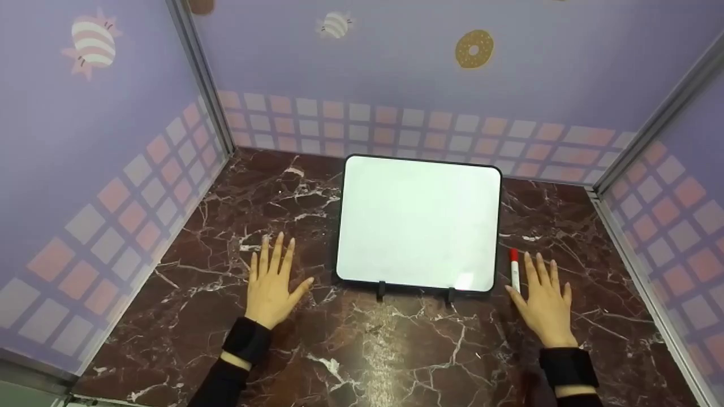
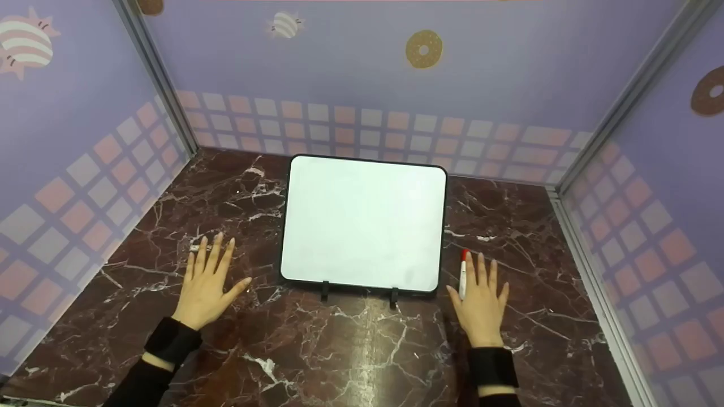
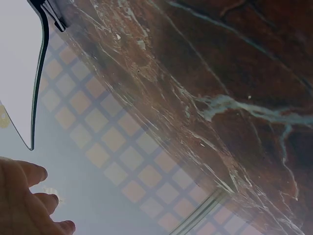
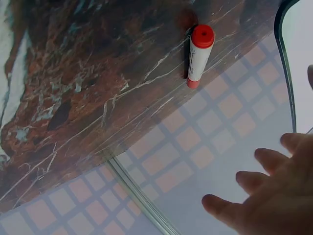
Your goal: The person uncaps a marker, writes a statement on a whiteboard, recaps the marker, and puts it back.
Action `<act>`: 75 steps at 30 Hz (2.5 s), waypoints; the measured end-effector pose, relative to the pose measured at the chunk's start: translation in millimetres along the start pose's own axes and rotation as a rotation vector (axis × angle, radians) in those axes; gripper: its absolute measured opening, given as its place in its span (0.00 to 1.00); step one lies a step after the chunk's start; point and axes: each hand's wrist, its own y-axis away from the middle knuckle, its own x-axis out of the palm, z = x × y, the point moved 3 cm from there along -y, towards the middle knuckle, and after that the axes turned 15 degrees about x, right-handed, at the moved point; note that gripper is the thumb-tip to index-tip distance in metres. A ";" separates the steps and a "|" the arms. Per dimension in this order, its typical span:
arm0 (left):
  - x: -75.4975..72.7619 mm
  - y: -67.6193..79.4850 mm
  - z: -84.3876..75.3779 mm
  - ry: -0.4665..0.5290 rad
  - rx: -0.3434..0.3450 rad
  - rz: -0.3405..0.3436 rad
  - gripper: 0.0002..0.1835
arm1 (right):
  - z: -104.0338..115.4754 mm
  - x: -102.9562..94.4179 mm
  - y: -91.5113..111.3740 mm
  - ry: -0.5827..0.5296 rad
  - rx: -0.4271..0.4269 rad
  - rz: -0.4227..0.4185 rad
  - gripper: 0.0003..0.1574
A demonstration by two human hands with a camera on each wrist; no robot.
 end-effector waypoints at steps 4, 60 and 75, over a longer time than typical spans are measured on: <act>0.7 1.3 0.3 0.002 0.001 -0.008 0.48 | 2.7 -0.2 -4.9 0.019 -0.003 -0.092 0.46; -1.8 1.7 -1.1 -0.017 0.007 -0.031 0.47 | 75.8 -48.7 -34.5 -0.264 -0.082 -0.392 0.09; 1.4 -10.2 -18.8 -0.003 0.039 0.005 0.48 | 145.4 -4.9 -0.5 -0.146 -0.368 -0.297 0.09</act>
